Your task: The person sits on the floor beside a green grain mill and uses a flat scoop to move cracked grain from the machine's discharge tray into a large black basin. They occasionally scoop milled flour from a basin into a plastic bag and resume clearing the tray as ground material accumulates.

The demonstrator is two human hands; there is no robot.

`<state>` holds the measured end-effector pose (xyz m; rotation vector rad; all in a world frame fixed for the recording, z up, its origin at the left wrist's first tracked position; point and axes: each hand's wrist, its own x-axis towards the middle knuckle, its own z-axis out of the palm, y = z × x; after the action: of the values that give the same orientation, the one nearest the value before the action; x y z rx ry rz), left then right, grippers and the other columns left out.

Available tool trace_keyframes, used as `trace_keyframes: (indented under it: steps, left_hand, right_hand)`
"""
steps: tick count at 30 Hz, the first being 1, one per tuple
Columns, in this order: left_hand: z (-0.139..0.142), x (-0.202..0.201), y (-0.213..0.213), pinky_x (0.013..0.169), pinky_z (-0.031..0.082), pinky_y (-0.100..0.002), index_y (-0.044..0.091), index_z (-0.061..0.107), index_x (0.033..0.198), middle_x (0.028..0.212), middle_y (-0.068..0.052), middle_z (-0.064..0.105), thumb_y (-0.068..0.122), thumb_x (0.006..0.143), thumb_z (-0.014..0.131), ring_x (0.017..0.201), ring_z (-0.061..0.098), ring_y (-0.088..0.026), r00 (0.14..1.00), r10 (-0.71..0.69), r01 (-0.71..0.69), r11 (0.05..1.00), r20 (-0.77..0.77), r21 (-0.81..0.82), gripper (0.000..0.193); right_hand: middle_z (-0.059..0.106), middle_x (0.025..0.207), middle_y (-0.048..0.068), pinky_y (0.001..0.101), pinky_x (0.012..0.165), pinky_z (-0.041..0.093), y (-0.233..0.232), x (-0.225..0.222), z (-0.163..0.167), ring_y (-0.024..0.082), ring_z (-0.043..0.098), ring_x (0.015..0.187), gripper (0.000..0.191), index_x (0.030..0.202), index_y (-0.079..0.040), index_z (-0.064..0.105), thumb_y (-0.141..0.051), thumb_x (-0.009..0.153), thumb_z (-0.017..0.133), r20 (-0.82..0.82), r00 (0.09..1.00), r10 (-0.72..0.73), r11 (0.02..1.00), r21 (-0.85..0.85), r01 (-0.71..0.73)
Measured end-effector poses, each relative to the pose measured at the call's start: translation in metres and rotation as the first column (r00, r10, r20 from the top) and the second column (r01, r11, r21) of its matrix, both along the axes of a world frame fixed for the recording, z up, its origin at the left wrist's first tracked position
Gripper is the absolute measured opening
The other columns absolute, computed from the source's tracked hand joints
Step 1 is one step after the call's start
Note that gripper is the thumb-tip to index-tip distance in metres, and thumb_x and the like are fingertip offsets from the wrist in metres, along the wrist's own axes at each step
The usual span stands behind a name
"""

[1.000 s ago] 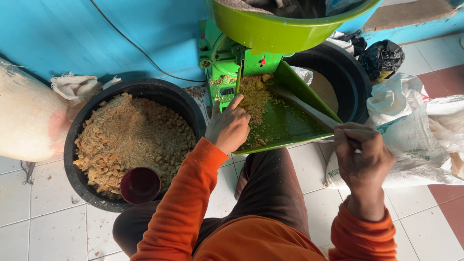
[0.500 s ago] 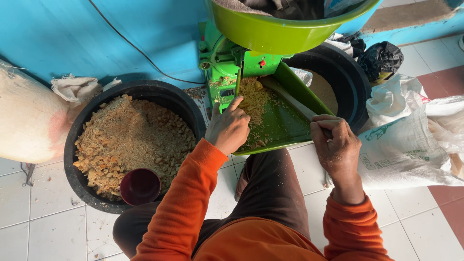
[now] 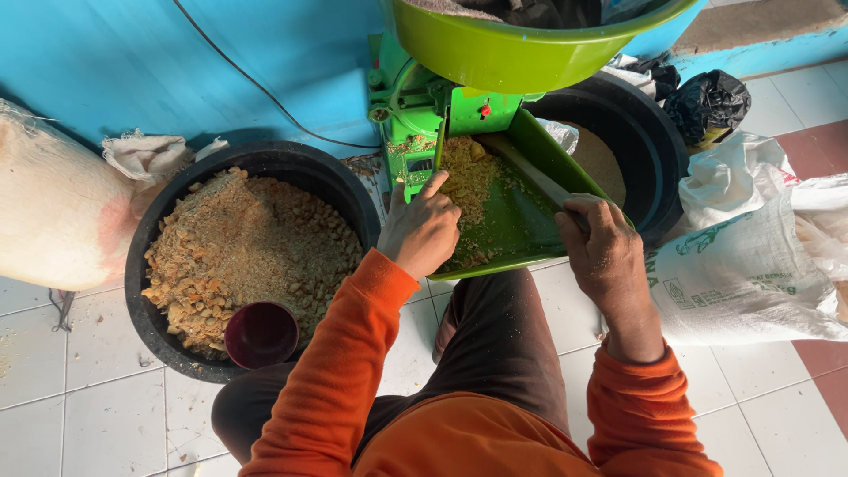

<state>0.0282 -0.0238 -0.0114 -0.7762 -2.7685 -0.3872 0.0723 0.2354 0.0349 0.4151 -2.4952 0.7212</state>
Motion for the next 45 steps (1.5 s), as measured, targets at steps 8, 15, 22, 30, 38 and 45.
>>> trace_keyframes:
  steps: [8,15,22,30,38,45]
  left_hand:
    - [0.001,0.001,-0.001,0.107,0.035,-0.073,0.007,0.072,0.085,0.095,-0.007,0.07,0.017,0.088,0.065,0.141,0.047,-0.028,1.0,0.002,-0.002,1.0,-0.02,-0.009,0.013]
    - [0.001,0.002,-0.001,0.106,0.034,-0.073,0.008,0.073,0.088,0.094,-0.007,0.071,0.018,0.088,0.065,0.141,0.047,-0.028,1.0,-0.005,0.005,1.0,-0.02,-0.001,0.013]
    - [0.002,0.003,0.0,0.107,0.034,-0.073,0.008,0.073,0.086,0.097,-0.008,0.071,0.018,0.088,0.065,0.142,0.046,-0.027,1.0,0.013,-0.013,1.0,-0.003,-0.013,0.013]
    - [0.003,0.003,0.001,0.107,0.033,-0.074,0.007,0.074,0.089,0.097,-0.008,0.071,0.017,0.088,0.064,0.142,0.046,-0.027,1.0,0.009,-0.009,1.0,0.021,-0.007,0.014]
    - [0.001,0.003,0.0,0.107,0.033,-0.075,0.007,0.073,0.088,0.097,-0.008,0.07,0.017,0.089,0.063,0.143,0.045,-0.028,1.0,0.011,-0.01,1.0,0.013,-0.025,0.014]
    - [0.002,0.002,-0.001,0.107,0.032,-0.075,0.008,0.071,0.086,0.095,-0.008,0.069,0.016,0.09,0.061,0.144,0.044,-0.029,0.999,0.009,-0.008,0.999,0.039,-0.031,0.014]
  right_hand:
    - [0.073,0.105,0.012,0.0287,0.072,0.06,0.026,0.041,0.037,0.019,0.074,0.087,0.014,0.113,0.0,0.066,-0.006,0.103,0.075,-0.06,0.997,-0.05,0.999,-0.01,0.05]
    - [0.074,0.103,0.014,0.031,0.067,0.059,0.018,0.024,0.034,0.023,0.073,0.083,0.012,0.107,-0.001,0.069,-0.006,0.098,0.076,-0.037,0.999,-0.02,0.999,0.045,0.021]
    - [0.075,0.105,0.013,0.0348,0.073,0.059,0.002,0.005,0.012,0.028,0.074,0.086,0.012,0.109,-0.003,0.069,-0.008,0.099,0.072,-0.045,0.999,0.02,0.999,0.047,-0.018]
    - [0.075,0.1,0.015,0.036,0.065,0.058,-0.001,-0.008,0.012,0.028,0.073,0.076,0.014,0.108,-0.002,0.073,-0.012,0.098,0.071,0.088,0.996,-0.004,0.995,0.097,-0.005]
    - [0.074,0.097,0.014,0.0311,0.064,0.059,0.015,0.021,0.042,0.023,0.073,0.078,0.01,0.107,0.001,0.072,-0.005,0.1,0.069,-0.008,0.999,0.04,0.985,0.167,-0.038]
    - [0.075,0.105,0.015,0.032,0.073,0.059,0.026,0.055,0.082,0.023,0.073,0.084,0.014,0.111,-0.001,0.073,-0.005,0.098,0.073,0.007,1.0,-0.029,0.992,0.124,0.028]
